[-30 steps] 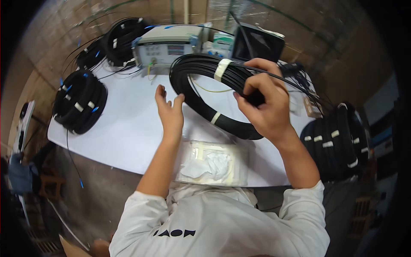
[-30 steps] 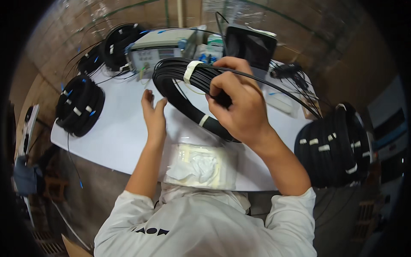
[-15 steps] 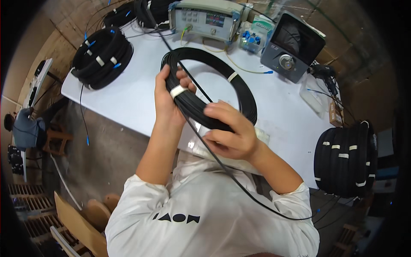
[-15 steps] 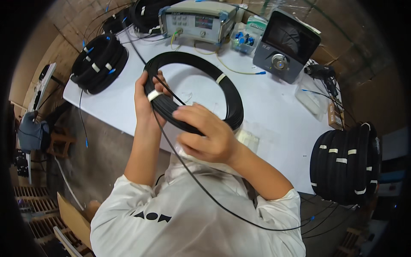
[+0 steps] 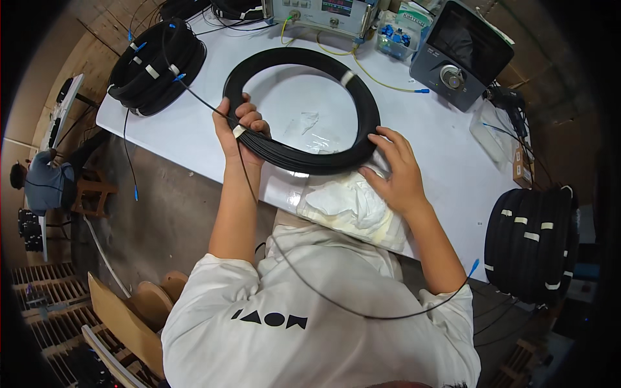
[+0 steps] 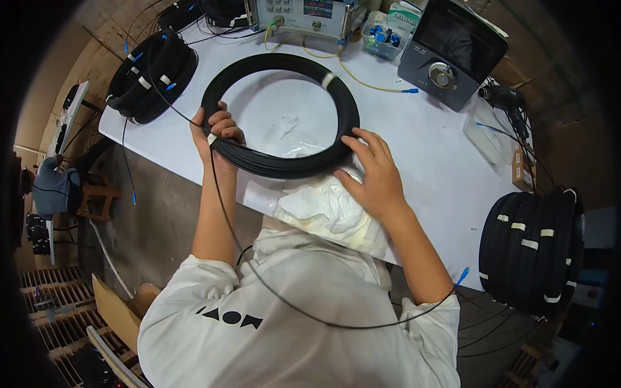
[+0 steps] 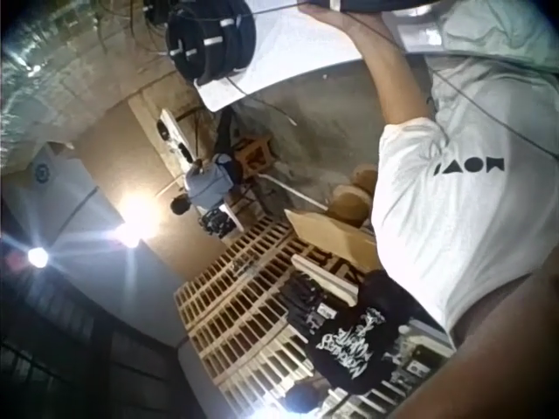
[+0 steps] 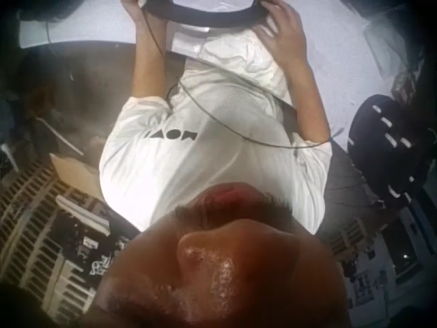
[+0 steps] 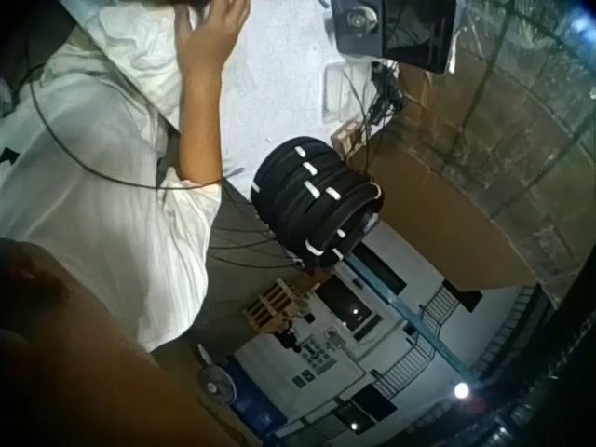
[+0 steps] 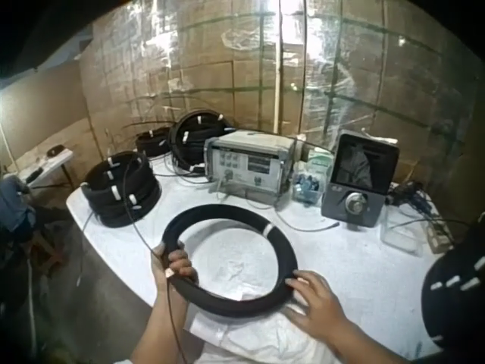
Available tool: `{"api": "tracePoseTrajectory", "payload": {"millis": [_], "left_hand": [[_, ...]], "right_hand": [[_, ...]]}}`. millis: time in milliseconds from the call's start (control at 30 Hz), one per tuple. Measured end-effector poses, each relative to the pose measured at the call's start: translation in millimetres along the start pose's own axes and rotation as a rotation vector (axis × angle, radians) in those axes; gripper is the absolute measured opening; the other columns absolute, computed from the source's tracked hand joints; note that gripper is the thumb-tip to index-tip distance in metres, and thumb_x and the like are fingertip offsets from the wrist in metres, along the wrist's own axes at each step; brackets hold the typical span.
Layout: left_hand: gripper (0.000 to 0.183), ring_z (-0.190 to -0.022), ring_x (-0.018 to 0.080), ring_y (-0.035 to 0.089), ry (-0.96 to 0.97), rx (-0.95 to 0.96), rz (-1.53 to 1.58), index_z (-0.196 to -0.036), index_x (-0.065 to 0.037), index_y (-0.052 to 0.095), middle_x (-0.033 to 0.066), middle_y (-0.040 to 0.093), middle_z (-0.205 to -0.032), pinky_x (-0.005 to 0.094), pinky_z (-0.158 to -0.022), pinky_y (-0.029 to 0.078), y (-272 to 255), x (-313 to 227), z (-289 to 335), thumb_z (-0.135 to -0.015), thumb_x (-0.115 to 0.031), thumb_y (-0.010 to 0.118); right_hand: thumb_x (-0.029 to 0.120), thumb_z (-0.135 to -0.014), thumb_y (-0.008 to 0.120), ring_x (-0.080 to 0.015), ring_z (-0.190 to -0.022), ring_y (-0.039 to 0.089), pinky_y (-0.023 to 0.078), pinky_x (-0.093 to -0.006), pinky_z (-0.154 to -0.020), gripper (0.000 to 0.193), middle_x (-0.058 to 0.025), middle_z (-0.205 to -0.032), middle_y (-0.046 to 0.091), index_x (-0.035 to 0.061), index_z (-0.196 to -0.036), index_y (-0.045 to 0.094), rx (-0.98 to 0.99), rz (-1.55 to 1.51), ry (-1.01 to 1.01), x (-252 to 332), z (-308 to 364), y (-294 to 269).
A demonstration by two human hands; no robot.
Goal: Inspecting fiber optic cable connectors using a digital microscope at a laboratory workbench.
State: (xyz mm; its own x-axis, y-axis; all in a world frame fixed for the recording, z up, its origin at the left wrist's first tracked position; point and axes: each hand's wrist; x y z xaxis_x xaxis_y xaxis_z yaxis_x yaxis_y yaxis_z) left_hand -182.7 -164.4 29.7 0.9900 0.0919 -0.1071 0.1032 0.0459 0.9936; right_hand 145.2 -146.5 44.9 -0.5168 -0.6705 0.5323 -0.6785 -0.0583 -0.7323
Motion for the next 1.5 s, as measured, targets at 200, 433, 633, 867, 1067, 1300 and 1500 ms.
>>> {"api": "tracePoseTrajectory", "payload": {"millis": [200, 433, 633, 867, 1067, 1300, 1500], "left_hand": [[0.035, -0.059, 0.0097, 0.054, 0.488, -0.360, -0.143, -0.091, -0.013, 0.056, -0.0046, 0.054, -0.070, 0.0250, -0.059, 0.050, -4.9, 7.7, 7.9, -0.095, -0.047, 0.061], [0.042, -0.065, 0.0179, 0.057, 0.741, -0.458, -0.299, -0.089, -0.012, 0.050, 0.0018, 0.055, -0.075, 0.0350, -0.068, 0.054, -16.1, -4.5, -6.7, -0.099, -0.052, 0.058], [0.041, -0.074, 0.0246, 0.063, 0.797, -0.575, -0.495, -0.102, -0.009, 0.050, 0.0083, 0.063, -0.084, 0.0390, -0.071, 0.056, -25.3, 17.7, -18.3, -0.104, -0.050, 0.053], [0.068, -0.061, 0.0248, 0.071, 0.142, -0.588, -1.083, -0.101, 0.005, 0.065, 0.0150, 0.070, -0.078, 0.0291, -0.049, 0.059, -10.0, 7.6, -7.3, -0.104, -0.058, 0.042], [0.073, -0.044, 0.0204, 0.060, -0.177, -0.648, -1.524, -0.085, 0.004, 0.061, 0.0124, 0.061, -0.057, 0.0293, -0.038, 0.046, -1.9, -19.9, -15.7, -0.099, -0.066, 0.048], [0.066, -0.048, 0.0193, 0.060, -0.216, -0.691, -1.445, -0.091, 0.002, 0.061, 0.0097, 0.061, -0.065, 0.0276, -0.040, 0.044, 4.3, -21.2, -23.3, -0.098, -0.063, 0.054], [0.071, -0.057, 0.0230, 0.066, -0.165, -0.583, -1.337, -0.107, 0.009, 0.060, 0.0179, 0.067, -0.078, 0.0285, -0.043, 0.047, -6.5, -32.1, -35.3, -0.100, -0.062, 0.053]], "right_hand": [[0.020, -0.082, 0.080, -0.0364, -0.128, 0.054, 0.048, -0.0435, -0.104, 0.048, -0.0159, -0.137, 0.057, 0.0062, -0.125, 0.065, 0.095, -0.062, -0.008, -11.9, 13.3, -9.9], [0.024, -0.070, 0.089, -0.0388, -0.128, 0.055, 0.044, -0.0459, -0.108, 0.060, -0.0176, -0.136, 0.058, 0.0036, -0.122, 0.066, 0.336, -0.202, -0.087, -35.2, 33.4, -46.7], [0.034, -0.086, 0.080, -0.0267, -0.133, 0.053, 0.040, -0.0444, -0.114, 0.076, -0.0194, -0.140, 0.058, -0.0033, -0.145, 0.048, 0.245, -0.946, 0.248, -58.2, 32.8, -45.3], [0.024, -0.108, 0.053, -0.0200, -0.096, 0.068, 0.059, -0.0360, -0.086, 0.039, -0.0145, -0.118, 0.067, 0.0028, -0.140, 0.049, -0.303, -1.221, 0.737, -118.1, 0.6, -59.2], [0.013, -0.101, 0.064, -0.0168, -0.084, 0.065, 0.059, -0.0361, -0.077, 0.044, -0.0124, -0.116, 0.066, 0.0010, -0.141, 0.049, -0.756, -1.033, 0.890, -170.7, -2.0, -80.5], [0.016, -0.105, 0.053, -0.0189, -0.082, 0.068, 0.061, -0.0347, -0.075, 0.046, -0.0142, -0.118, 0.067, -0.0001, -0.148, 0.044, -0.581, -0.987, 0.798, -188.5, 20.4, -103.1], [0.011, -0.106, 0.045, -0.0193, -0.097, 0.071, 0.059, -0.0296, -0.075, 0.047, -0.0152, -0.136, 0.064, 0.0051, -0.152, 0.043, -0.369, -0.909, 0.728, -197.4, 17.1, -119.2]]}}
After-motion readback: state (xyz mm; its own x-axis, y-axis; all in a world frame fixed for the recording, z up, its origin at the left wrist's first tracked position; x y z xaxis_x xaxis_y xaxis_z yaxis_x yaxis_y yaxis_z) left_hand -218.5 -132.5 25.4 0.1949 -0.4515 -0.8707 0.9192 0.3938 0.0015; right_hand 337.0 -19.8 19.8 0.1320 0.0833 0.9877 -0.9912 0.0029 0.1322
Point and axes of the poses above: each hand's wrist, its own z-axis away from the middle knuckle, its own y-axis out of the palm, x = y × z
